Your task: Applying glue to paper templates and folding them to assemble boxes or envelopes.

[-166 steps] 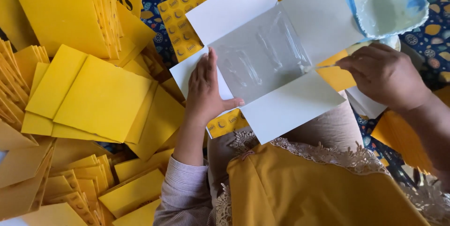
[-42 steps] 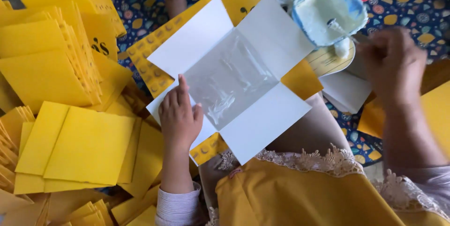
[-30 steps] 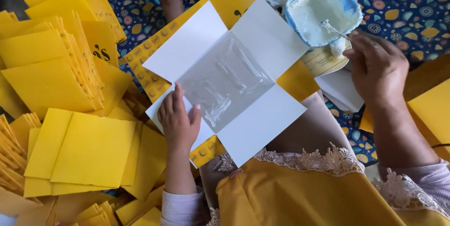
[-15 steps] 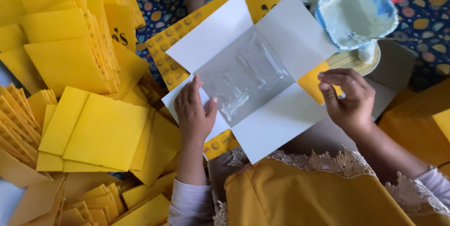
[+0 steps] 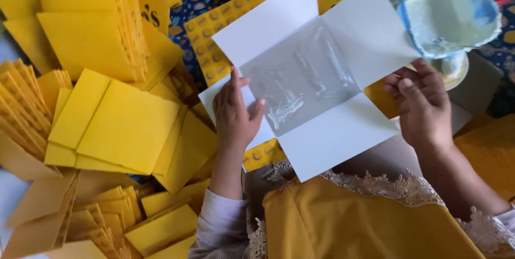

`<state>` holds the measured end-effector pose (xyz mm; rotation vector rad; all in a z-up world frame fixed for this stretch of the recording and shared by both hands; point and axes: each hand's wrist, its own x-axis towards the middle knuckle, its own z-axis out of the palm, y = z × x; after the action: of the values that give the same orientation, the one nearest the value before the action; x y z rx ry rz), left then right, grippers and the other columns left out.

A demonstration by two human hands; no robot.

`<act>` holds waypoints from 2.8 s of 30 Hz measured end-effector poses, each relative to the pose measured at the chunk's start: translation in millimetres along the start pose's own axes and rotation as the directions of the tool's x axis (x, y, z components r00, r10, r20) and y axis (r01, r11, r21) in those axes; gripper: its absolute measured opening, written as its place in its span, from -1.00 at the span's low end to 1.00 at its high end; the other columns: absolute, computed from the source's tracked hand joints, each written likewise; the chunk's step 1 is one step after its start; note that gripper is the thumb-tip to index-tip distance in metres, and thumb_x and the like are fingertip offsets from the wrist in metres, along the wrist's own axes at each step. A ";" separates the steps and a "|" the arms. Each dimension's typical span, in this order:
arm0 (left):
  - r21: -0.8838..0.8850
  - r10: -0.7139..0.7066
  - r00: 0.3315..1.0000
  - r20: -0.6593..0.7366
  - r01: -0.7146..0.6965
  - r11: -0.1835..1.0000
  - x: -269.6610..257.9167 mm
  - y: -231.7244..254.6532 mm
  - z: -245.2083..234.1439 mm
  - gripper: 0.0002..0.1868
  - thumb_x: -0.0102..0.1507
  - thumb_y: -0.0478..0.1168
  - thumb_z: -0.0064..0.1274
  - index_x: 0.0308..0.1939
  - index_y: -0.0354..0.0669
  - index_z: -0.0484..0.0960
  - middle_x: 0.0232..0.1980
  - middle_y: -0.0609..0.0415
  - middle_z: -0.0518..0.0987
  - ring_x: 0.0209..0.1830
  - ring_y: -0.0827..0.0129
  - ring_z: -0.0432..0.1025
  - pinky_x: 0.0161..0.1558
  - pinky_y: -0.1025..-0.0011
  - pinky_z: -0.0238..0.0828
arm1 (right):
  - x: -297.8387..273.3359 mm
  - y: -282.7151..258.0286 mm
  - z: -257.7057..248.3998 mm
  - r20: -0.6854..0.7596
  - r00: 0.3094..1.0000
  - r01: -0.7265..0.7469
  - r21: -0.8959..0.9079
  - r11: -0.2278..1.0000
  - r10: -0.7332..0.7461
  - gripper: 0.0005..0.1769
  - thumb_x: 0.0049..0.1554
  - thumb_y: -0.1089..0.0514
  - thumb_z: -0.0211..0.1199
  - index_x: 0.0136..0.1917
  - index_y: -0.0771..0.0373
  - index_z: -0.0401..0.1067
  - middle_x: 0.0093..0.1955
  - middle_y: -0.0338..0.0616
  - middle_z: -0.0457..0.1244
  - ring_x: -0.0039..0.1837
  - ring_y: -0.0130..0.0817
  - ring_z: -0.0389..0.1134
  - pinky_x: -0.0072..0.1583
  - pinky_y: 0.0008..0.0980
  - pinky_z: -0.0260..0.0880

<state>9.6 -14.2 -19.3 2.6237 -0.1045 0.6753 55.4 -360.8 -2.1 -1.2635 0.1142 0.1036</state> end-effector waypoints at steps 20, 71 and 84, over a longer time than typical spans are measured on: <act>-0.043 -0.050 0.997 0.057 0.052 0.998 -3.3 -5.7 6.1 0.06 0.23 -0.24 0.23 0.59 -0.23 -0.21 0.27 0.02 0.58 0.29 0.15 0.47 0.45 0.11 0.18 | -4.0 -6.7 -16.1 0.263 0.962 0.067 -0.481 0.874 0.071 -0.78 0.30 0.39 0.16 0.21 0.51 0.45 0.13 0.02 0.40 -0.08 -0.47 0.34 -0.01 -0.60 0.37; -0.011 0.002 1.000 -0.007 -0.002 1.000 -0.8 -3.4 1.1 0.01 0.22 -0.21 0.25 0.56 -0.32 -0.10 0.21 -0.01 0.59 0.23 0.13 0.50 0.36 0.13 0.31 | 6.4 3.7 2.8 0.125 0.978 -0.166 -0.016 0.986 0.166 -0.69 0.36 0.42 -0.12 0.31 0.27 0.29 0.14 0.04 0.31 0.17 -0.23 0.40 0.32 -0.29 0.45; -0.032 0.018 1.000 -0.021 -0.019 0.999 3.7 -3.0 -4.1 -0.05 0.24 -0.19 0.19 0.55 -0.34 -0.05 0.20 0.00 0.59 0.21 0.17 0.50 0.33 0.16 0.30 | 86.6 -21.5 70.6 0.687 0.694 0.598 -0.382 0.705 -0.216 -0.43 0.42 0.02 -0.14 0.53 0.46 0.09 0.61 0.22 0.02 0.66 0.07 0.02 0.64 -0.02 0.00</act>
<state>11.5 -9.7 -15.4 2.5872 -0.1326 0.7005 146.1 -298.6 26.8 -1.7886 -0.8504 0.1292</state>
